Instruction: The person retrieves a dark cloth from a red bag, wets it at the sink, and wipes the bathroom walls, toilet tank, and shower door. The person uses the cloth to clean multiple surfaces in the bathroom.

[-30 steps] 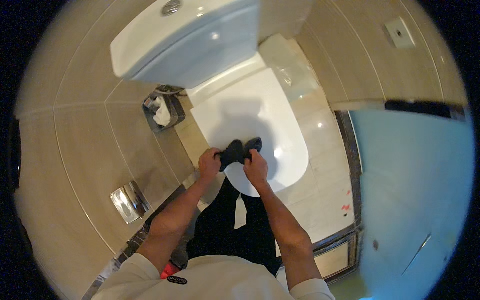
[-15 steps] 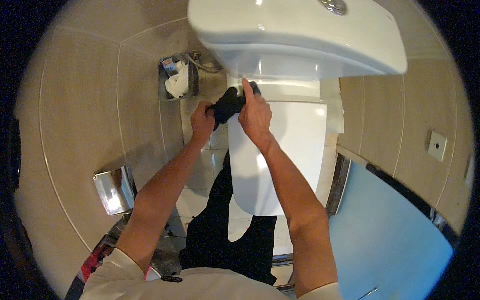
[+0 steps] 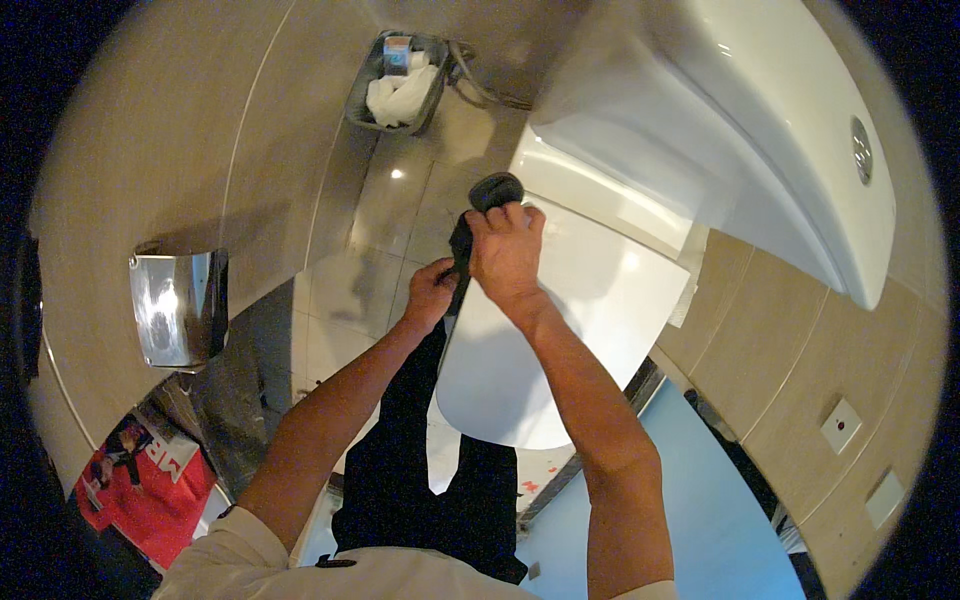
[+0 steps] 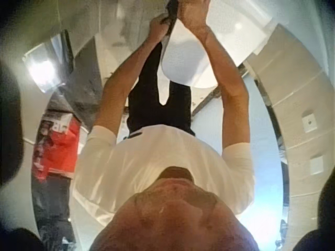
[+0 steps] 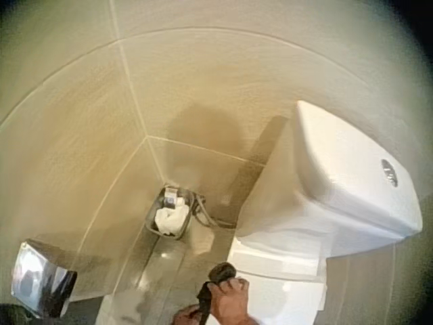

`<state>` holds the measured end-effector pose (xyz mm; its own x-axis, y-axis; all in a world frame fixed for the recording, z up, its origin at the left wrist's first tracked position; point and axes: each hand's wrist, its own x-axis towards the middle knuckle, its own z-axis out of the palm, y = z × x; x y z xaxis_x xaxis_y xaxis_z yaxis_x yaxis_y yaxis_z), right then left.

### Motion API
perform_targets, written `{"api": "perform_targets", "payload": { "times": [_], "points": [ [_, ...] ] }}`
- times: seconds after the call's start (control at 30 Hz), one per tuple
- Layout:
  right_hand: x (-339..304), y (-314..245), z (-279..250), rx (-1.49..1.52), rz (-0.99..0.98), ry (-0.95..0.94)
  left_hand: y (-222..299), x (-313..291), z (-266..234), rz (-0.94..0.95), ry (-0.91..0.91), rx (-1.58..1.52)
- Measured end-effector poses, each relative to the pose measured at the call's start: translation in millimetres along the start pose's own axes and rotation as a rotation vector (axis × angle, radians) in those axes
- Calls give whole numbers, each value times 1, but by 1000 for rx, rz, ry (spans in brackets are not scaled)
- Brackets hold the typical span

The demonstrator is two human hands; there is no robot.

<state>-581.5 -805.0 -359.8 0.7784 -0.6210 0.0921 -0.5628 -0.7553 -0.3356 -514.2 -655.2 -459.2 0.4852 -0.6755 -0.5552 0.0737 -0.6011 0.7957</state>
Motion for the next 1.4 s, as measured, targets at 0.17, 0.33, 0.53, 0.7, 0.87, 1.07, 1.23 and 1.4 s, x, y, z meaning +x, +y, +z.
{"api": "perform_targets", "payload": {
  "times": [0.17, 0.33, 0.53, 0.7, 0.87, 1.07, 1.23, 1.4],
  "points": [
    [38, 23, 2, -185, -65, -109, 38, 42, 9, 181, 64, 232],
    [76, 67, 7, -311, -121, -222, 74, 94, 23, 271, 152, 208],
    [75, 62, 13, -297, -163, -384, 73, 110, 22, 99, -66, 135],
    [57, 18, 28, -313, -271, -710, -16, 67, 27, 198, 6, 118],
    [-8, -51, 54, -257, -379, -1034, -68, -21, 5, 91, -88, 318],
    [-63, -98, 47, -89, -422, -1202, -109, -116, -17, -149, -157, 425],
    [-94, -99, 40, 10, -429, -1022, -82, -151, -32, -174, -54, 177],
    [-80, -59, 28, -31, -339, -605, -58, -145, -22, -99, 233, 238]
  ]
}}
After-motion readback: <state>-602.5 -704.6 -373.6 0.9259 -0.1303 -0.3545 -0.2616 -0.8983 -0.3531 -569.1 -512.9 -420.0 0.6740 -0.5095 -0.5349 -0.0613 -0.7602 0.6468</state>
